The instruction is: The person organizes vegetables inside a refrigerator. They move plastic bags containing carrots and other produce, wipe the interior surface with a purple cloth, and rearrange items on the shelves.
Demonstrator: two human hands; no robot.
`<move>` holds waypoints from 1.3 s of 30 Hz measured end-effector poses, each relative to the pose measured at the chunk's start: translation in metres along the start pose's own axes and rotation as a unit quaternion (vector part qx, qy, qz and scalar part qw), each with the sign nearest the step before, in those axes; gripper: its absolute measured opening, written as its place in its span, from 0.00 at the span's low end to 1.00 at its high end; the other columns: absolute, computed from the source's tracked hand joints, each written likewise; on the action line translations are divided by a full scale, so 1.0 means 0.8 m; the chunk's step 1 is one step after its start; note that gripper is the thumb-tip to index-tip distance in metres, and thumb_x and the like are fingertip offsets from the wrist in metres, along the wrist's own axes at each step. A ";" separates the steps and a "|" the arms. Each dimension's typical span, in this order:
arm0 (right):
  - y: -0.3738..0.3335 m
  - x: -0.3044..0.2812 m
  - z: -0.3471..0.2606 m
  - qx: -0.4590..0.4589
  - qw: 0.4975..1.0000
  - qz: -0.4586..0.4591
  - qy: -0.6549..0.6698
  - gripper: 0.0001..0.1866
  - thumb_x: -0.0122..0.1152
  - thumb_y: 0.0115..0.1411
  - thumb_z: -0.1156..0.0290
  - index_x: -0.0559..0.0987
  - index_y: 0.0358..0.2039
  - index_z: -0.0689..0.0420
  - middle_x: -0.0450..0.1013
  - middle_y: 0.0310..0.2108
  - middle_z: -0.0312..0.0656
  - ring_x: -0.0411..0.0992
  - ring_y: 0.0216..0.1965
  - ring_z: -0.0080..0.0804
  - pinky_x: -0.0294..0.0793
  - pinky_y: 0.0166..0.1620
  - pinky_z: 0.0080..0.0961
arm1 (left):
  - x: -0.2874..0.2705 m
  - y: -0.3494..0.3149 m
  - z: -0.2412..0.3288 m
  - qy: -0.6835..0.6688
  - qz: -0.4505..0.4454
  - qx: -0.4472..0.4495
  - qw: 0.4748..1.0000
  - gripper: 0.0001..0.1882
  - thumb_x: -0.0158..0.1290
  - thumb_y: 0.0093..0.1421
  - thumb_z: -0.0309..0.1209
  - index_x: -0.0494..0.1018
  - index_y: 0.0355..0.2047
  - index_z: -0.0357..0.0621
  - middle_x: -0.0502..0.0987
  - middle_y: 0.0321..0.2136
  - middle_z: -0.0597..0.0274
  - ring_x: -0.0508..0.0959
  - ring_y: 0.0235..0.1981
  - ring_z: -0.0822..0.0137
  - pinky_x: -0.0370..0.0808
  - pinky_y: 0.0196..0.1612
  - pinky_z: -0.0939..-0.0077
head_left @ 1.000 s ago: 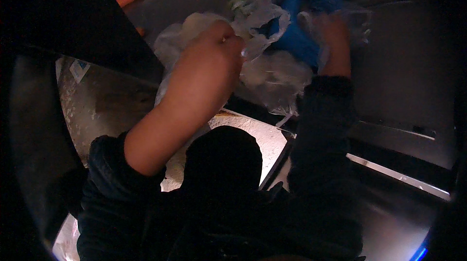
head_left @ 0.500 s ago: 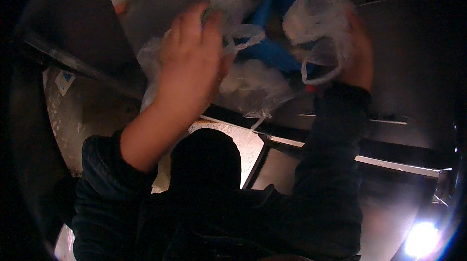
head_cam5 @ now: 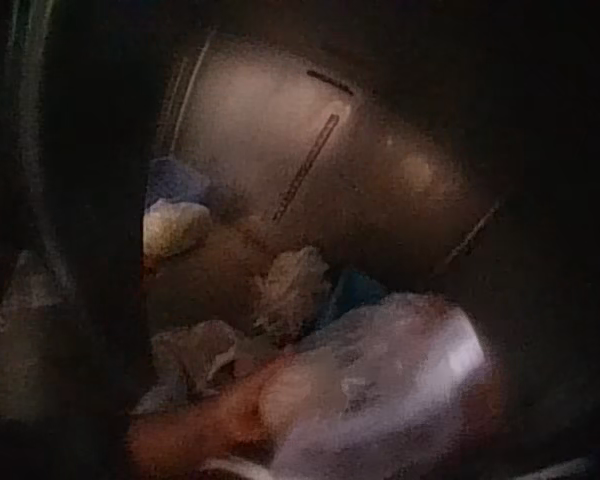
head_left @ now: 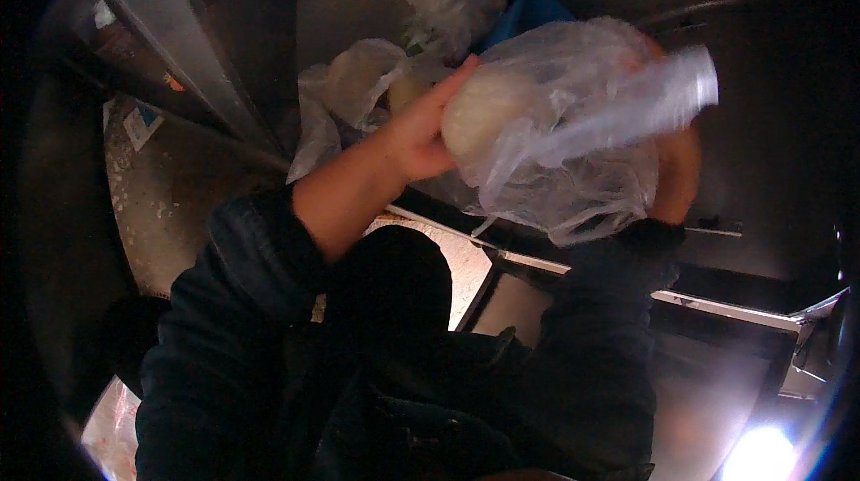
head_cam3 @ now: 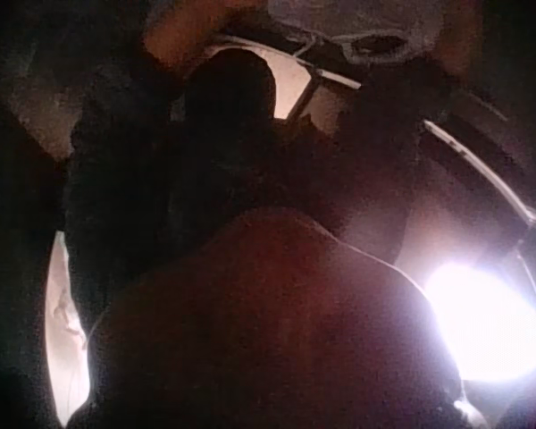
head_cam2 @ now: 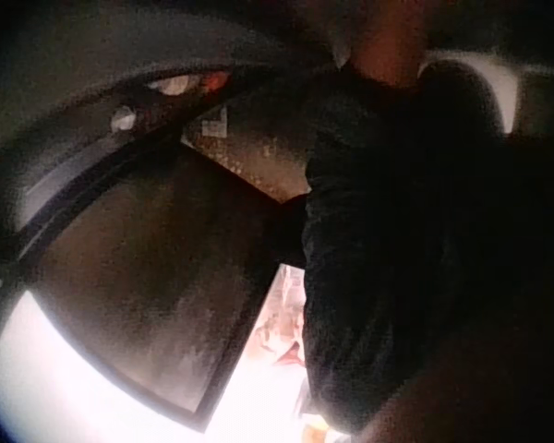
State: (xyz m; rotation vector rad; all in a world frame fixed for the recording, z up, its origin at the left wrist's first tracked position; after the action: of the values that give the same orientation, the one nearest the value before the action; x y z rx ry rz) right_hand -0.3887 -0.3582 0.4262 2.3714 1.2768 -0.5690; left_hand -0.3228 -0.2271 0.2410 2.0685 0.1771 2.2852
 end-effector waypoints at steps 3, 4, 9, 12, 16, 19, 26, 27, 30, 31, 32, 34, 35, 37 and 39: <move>-0.063 -0.007 -0.078 -0.134 0.964 0.132 -0.189 0.30 0.62 0.48 0.71 0.68 0.53 0.58 0.70 0.46 0.45 0.69 0.44 0.36 0.68 0.49 0.31 | -0.013 0.003 -0.001 0.026 0.027 0.023 0.999 0.25 0.44 0.63 0.49 0.68 0.51 0.43 0.74 0.46 0.58 0.76 0.46 0.64 0.71 0.51 0.68; -0.089 -0.010 -0.087 -0.167 0.953 0.169 -0.188 0.27 0.61 0.48 0.72 0.71 0.51 0.58 0.71 0.45 0.45 0.69 0.43 0.36 0.67 0.48 0.32 | -0.018 0.000 0.006 0.039 0.044 0.042 0.997 0.24 0.44 0.64 0.48 0.68 0.51 0.43 0.75 0.46 0.58 0.76 0.45 0.64 0.72 0.51 0.69; -0.162 0.006 -0.052 -0.082 0.978 0.126 -0.146 0.14 0.58 0.49 0.76 0.79 0.39 0.59 0.75 0.41 0.46 0.72 0.40 0.36 0.67 0.45 0.28 | -0.018 0.011 0.012 0.036 0.054 0.089 0.994 0.23 0.44 0.64 0.47 0.68 0.50 0.43 0.75 0.45 0.58 0.76 0.45 0.65 0.73 0.49 0.70; -0.136 0.050 -0.003 -0.006 0.983 0.056 -0.174 0.13 0.56 0.50 0.79 0.79 0.38 0.59 0.75 0.40 0.47 0.72 0.39 0.35 0.69 0.42 0.26 | -0.023 0.002 0.021 0.057 0.079 0.126 0.987 0.22 0.43 0.65 0.46 0.68 0.50 0.42 0.75 0.43 0.59 0.76 0.44 0.65 0.73 0.48 0.69; -0.130 0.070 -0.013 -0.161 0.916 0.101 -0.353 0.09 0.55 0.57 0.77 0.78 0.38 0.62 0.75 0.41 0.42 0.72 0.40 0.29 0.69 0.44 0.23 | -0.020 -0.011 0.019 0.135 0.183 0.145 0.963 0.21 0.42 0.66 0.46 0.69 0.48 0.42 0.75 0.40 0.60 0.76 0.41 0.66 0.73 0.47 0.70; -0.129 0.075 0.015 -0.118 0.936 0.071 -0.324 0.09 0.55 0.58 0.75 0.79 0.38 0.61 0.75 0.40 0.43 0.73 0.40 0.32 0.69 0.45 0.25 | -0.050 -0.008 0.001 0.186 0.291 0.132 0.929 0.19 0.43 0.65 0.44 0.71 0.46 0.42 0.76 0.39 0.60 0.75 0.39 0.67 0.72 0.44 0.72; -0.133 0.107 0.168 0.163 0.969 0.067 0.175 0.29 0.61 0.54 0.60 0.68 0.56 0.51 0.63 0.57 0.45 0.65 0.54 0.43 0.67 0.53 0.38 | -0.035 -0.019 0.002 0.393 0.324 0.297 0.808 0.16 0.46 0.64 0.39 0.74 0.38 0.37 0.78 0.32 0.55 0.76 0.34 0.64 0.72 0.40 0.72; -0.133 0.119 0.180 0.177 0.941 0.077 0.279 0.31 0.61 0.54 0.59 0.66 0.58 0.50 0.62 0.58 0.44 0.64 0.56 0.43 0.67 0.54 0.40 | -0.030 -0.021 0.007 0.427 0.318 0.324 0.782 0.15 0.46 0.64 0.38 0.75 0.37 0.37 0.78 0.32 0.54 0.77 0.34 0.63 0.72 0.39 0.72; -0.131 0.169 0.171 0.180 0.788 -0.082 0.583 0.38 0.61 0.53 0.54 0.58 0.62 0.49 0.55 0.63 0.44 0.57 0.61 0.45 0.63 0.56 0.49 | -0.026 -0.026 0.020 0.546 0.343 0.313 0.697 0.14 0.47 0.64 0.37 0.74 0.39 0.37 0.78 0.32 0.59 0.75 0.32 0.69 0.72 0.37 0.76; -0.135 0.180 0.150 0.168 0.711 -0.159 0.664 0.42 0.61 0.53 0.52 0.54 0.64 0.49 0.52 0.64 0.43 0.54 0.63 0.46 0.61 0.57 0.53 | -0.019 -0.027 0.023 0.585 0.352 0.293 0.669 0.14 0.47 0.64 0.37 0.73 0.41 0.37 0.78 0.33 0.61 0.74 0.32 0.73 0.71 0.36 0.79; -0.137 0.181 0.143 0.179 0.681 -0.137 0.697 0.41 0.62 0.53 0.52 0.55 0.64 0.49 0.52 0.64 0.44 0.52 0.63 0.46 0.60 0.57 0.55 | -0.013 -0.030 0.028 0.546 0.346 0.307 0.699 0.12 0.47 0.63 0.35 0.74 0.38 0.38 0.78 0.31 0.60 0.75 0.31 0.70 0.72 0.35 0.76; -0.132 0.185 0.136 0.192 0.607 -0.105 0.764 0.41 0.62 0.53 0.52 0.55 0.63 0.50 0.51 0.64 0.45 0.50 0.64 0.47 0.59 0.56 0.60 | -0.001 -0.033 0.042 0.470 0.339 0.338 0.742 0.09 0.47 0.61 0.31 0.75 0.31 0.40 0.79 0.28 0.57 0.77 0.29 0.65 0.72 0.33 0.71; -0.132 0.188 0.148 0.179 0.649 -0.109 0.731 0.42 0.62 0.53 0.52 0.55 0.63 0.51 0.52 0.64 0.46 0.51 0.64 0.47 0.58 0.57 0.59 | -0.007 -0.033 0.045 0.400 0.321 0.340 0.788 0.08 0.48 0.60 0.30 0.75 0.31 0.41 0.78 0.28 0.59 0.77 0.29 0.66 0.72 0.33 0.72; -0.139 0.174 0.174 0.149 0.739 -0.096 0.650 0.42 0.60 0.53 0.50 0.55 0.63 0.53 0.54 0.63 0.46 0.52 0.63 0.47 0.56 0.58 0.58 | -0.009 -0.017 0.041 0.243 0.264 0.323 0.876 0.05 0.50 0.58 0.29 0.75 0.29 0.44 0.78 0.27 0.63 0.76 0.29 0.68 0.71 0.32 0.74; -0.141 0.163 0.185 0.143 0.801 -0.081 0.576 0.41 0.60 0.53 0.51 0.56 0.63 0.54 0.55 0.62 0.46 0.54 0.63 0.46 0.57 0.59 0.55 | -0.001 -0.023 0.055 0.271 0.231 0.324 0.876 0.04 0.51 0.57 0.28 0.75 0.31 0.46 0.77 0.27 0.66 0.76 0.30 0.69 0.70 0.33 0.75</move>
State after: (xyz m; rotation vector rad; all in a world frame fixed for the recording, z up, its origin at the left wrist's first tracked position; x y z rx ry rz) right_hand -0.4437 -0.2860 0.2182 2.9414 1.9305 0.9155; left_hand -0.2800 -0.2065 0.2422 1.7311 0.6053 3.4653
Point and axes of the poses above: each hand's wrist, its own y-axis towards the middle knuckle, its own x-axis out of the palm, z = x × y, the point moved 7 cm from there along y, towards the middle knuckle
